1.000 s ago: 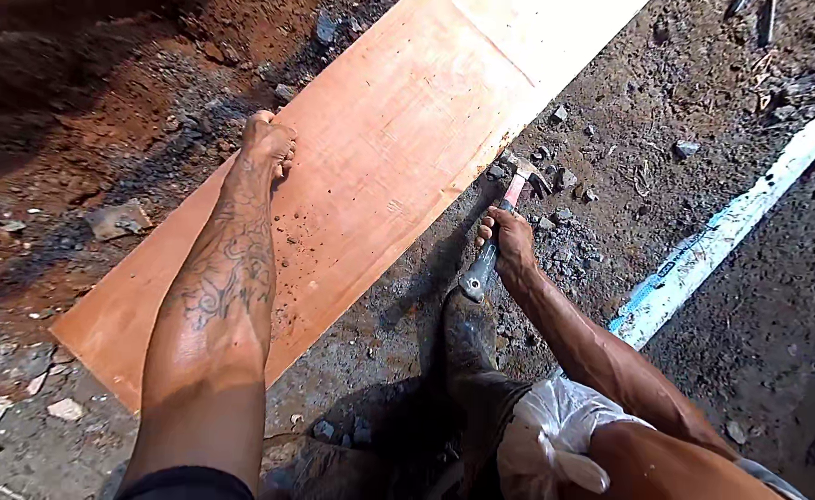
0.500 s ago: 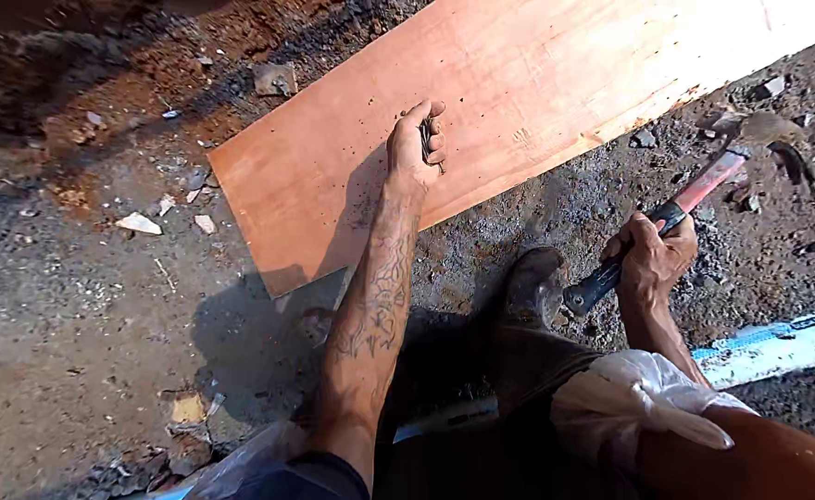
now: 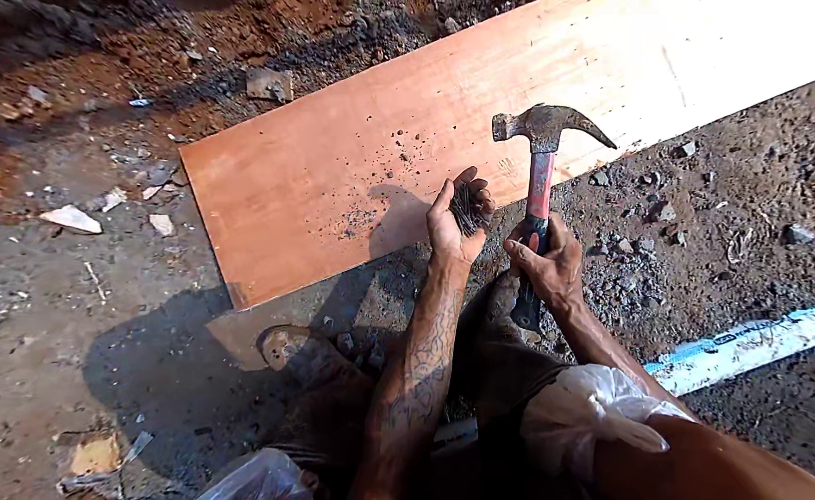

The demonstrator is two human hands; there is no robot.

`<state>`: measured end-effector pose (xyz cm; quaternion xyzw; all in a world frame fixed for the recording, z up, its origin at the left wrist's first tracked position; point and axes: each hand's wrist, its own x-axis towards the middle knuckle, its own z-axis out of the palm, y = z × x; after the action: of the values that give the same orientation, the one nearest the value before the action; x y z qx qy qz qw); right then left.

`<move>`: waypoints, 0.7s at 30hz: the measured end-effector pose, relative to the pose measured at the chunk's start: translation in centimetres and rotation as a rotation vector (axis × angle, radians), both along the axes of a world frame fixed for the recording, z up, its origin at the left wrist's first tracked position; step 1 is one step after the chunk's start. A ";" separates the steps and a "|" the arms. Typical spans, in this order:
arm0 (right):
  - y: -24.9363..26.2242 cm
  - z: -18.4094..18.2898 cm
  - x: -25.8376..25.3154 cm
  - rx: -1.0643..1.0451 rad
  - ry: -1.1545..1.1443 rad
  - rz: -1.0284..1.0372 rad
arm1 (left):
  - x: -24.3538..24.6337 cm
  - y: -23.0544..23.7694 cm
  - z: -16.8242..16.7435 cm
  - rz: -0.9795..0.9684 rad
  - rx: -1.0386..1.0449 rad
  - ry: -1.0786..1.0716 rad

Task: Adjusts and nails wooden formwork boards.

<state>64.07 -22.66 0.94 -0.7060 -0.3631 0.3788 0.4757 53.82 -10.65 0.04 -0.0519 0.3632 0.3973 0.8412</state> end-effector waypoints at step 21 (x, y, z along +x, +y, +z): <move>2.8 1.5 1.3 -0.145 -0.786 0.191 | 1.0 -4.4 -0.3 -0.219 0.071 -0.036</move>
<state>65.42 -19.82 2.44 -0.7917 -0.5535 0.1474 0.2126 54.78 -15.00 -0.29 0.0106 0.3374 0.3145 0.8872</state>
